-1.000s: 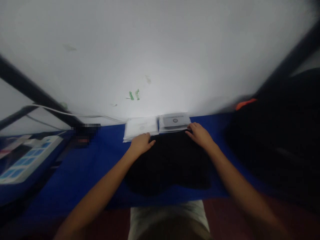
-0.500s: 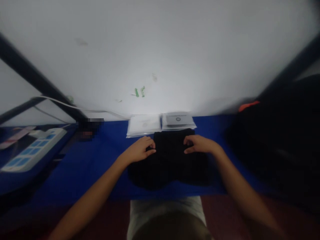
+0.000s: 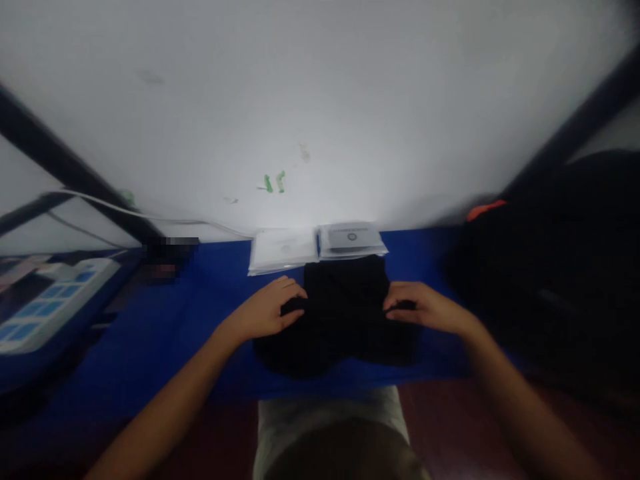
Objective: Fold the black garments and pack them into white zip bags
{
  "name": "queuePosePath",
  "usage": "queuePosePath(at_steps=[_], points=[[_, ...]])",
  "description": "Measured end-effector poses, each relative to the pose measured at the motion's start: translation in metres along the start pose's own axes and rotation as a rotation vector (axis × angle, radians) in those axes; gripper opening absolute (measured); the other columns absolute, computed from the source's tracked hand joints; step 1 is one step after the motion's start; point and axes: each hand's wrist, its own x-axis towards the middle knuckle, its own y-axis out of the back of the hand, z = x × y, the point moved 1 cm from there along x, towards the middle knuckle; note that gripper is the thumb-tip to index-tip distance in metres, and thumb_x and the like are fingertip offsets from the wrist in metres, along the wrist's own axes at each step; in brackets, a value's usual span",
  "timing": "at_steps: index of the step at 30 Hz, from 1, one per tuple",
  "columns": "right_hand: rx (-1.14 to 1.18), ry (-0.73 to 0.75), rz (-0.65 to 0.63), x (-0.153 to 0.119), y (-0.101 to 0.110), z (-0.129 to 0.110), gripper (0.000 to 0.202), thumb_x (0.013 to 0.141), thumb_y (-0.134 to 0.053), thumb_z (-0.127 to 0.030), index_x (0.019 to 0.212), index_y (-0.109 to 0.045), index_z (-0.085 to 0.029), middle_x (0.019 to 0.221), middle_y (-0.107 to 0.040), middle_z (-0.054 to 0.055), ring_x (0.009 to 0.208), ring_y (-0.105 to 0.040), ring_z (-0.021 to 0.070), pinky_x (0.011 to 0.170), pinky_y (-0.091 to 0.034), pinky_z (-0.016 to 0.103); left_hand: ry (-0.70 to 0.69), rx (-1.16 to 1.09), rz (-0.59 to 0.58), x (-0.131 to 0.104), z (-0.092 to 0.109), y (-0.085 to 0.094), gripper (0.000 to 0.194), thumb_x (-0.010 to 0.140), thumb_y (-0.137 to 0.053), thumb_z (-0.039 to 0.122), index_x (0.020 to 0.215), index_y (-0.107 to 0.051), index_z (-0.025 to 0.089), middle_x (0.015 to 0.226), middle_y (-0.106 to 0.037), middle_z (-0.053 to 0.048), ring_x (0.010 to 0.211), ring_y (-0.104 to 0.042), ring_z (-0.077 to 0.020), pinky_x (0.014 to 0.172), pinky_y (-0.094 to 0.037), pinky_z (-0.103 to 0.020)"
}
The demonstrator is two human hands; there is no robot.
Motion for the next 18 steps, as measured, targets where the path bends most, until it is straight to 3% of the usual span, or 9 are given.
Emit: queuePosePath(at_steps=[2, 5, 7, 9, 11, 14, 16, 18], points=[[0.025, -0.016, -0.069, -0.009, -0.001, -0.007, 0.023, 0.088, -0.063, -0.040, 0.092, -0.071, -0.018, 0.088, -0.065, 0.005, 0.079, -0.061, 0.0163, 0.073, -0.046, 0.028, -0.008, -0.062, -0.060, -0.009, 0.014, 0.005, 0.020, 0.086, -0.058, 0.030, 0.105, -0.062, 0.023, 0.095, -0.063, -0.003, 0.088, -0.058, -0.0189, 0.080, -0.046, -0.031], [0.074, -0.084, -0.229, -0.019, -0.010, -0.012, 0.025, 0.083, -0.069, -0.041, 0.093, -0.071, -0.018, 0.085, -0.066, 0.004, 0.074, -0.062, 0.0155, 0.067, -0.046, 0.026, 0.069, -0.179, -0.290, -0.021, 0.026, 0.004, 0.021, 0.083, -0.064, 0.038, 0.098, -0.065, 0.023, 0.081, -0.065, 0.000, 0.071, -0.060, -0.0152, 0.064, -0.045, -0.025], [0.087, -0.158, -0.309, -0.022, -0.019, -0.010, 0.028, 0.081, -0.070, -0.044, 0.090, -0.071, -0.018, 0.080, -0.066, 0.003, 0.069, -0.061, 0.0146, 0.062, -0.044, 0.024, 0.165, -0.268, -0.436, -0.026, 0.026, 0.000, 0.028, 0.081, -0.065, 0.047, 0.093, -0.066, 0.022, 0.073, -0.067, 0.001, 0.063, -0.061, -0.0141, 0.056, -0.043, -0.023], [0.081, -0.241, -0.326, -0.023, -0.027, -0.005, 0.030, 0.081, -0.069, -0.047, 0.085, -0.068, -0.017, 0.074, -0.065, 0.002, 0.065, -0.059, 0.0138, 0.057, -0.041, 0.023, 0.256, -0.328, -0.476, -0.027, 0.020, -0.005, 0.035, 0.082, -0.061, 0.055, 0.089, -0.065, 0.021, 0.069, -0.067, 0.001, 0.060, -0.062, -0.0143, 0.053, -0.041, -0.022], [0.125, -0.307, -0.319, -0.022, -0.031, 0.002, 0.033, 0.081, -0.067, -0.050, 0.083, -0.065, -0.017, 0.068, -0.063, 0.000, 0.061, -0.057, 0.0131, 0.054, -0.040, 0.023, 0.327, -0.297, -0.397, -0.026, 0.009, -0.007, 0.039, 0.085, -0.055, 0.059, 0.088, -0.064, 0.021, 0.065, -0.066, 0.001, 0.060, -0.062, -0.0151, 0.053, -0.040, -0.022], [0.323, -0.371, -0.261, -0.012, -0.025, 0.017, 0.037, 0.082, -0.064, -0.053, 0.085, -0.060, -0.017, 0.069, -0.062, 0.000, 0.058, -0.058, 0.0126, 0.052, -0.044, 0.023, 0.423, -0.074, -0.223, -0.026, -0.002, -0.009, 0.037, 0.086, -0.054, 0.057, 0.093, -0.061, 0.022, 0.066, -0.066, 0.000, 0.062, -0.062, -0.0178, 0.056, -0.040, -0.025], [0.403, -0.413, -0.073, 0.002, -0.013, 0.034, 0.039, 0.081, -0.063, -0.056, 0.086, -0.058, -0.017, 0.072, -0.062, 0.001, 0.055, -0.058, 0.0120, 0.048, -0.044, 0.023, 0.444, 0.094, -0.118, -0.027, -0.002, -0.015, 0.034, 0.085, -0.056, 0.055, 0.094, -0.060, 0.022, 0.075, -0.067, -0.002, 0.068, -0.063, -0.0206, 0.058, -0.042, -0.028], [0.349, -0.460, 0.260, 0.020, 0.002, 0.057, 0.040, 0.079, -0.064, -0.056, 0.083, -0.057, -0.018, 0.068, -0.061, 0.000, 0.051, -0.054, 0.0105, 0.043, -0.040, 0.021, 0.420, 0.209, 0.012, -0.029, 0.006, -0.027, 0.033, 0.086, -0.054, 0.053, 0.098, -0.061, 0.022, 0.087, -0.068, -0.006, 0.081, -0.064, -0.0244, 0.064, -0.046, -0.031]])
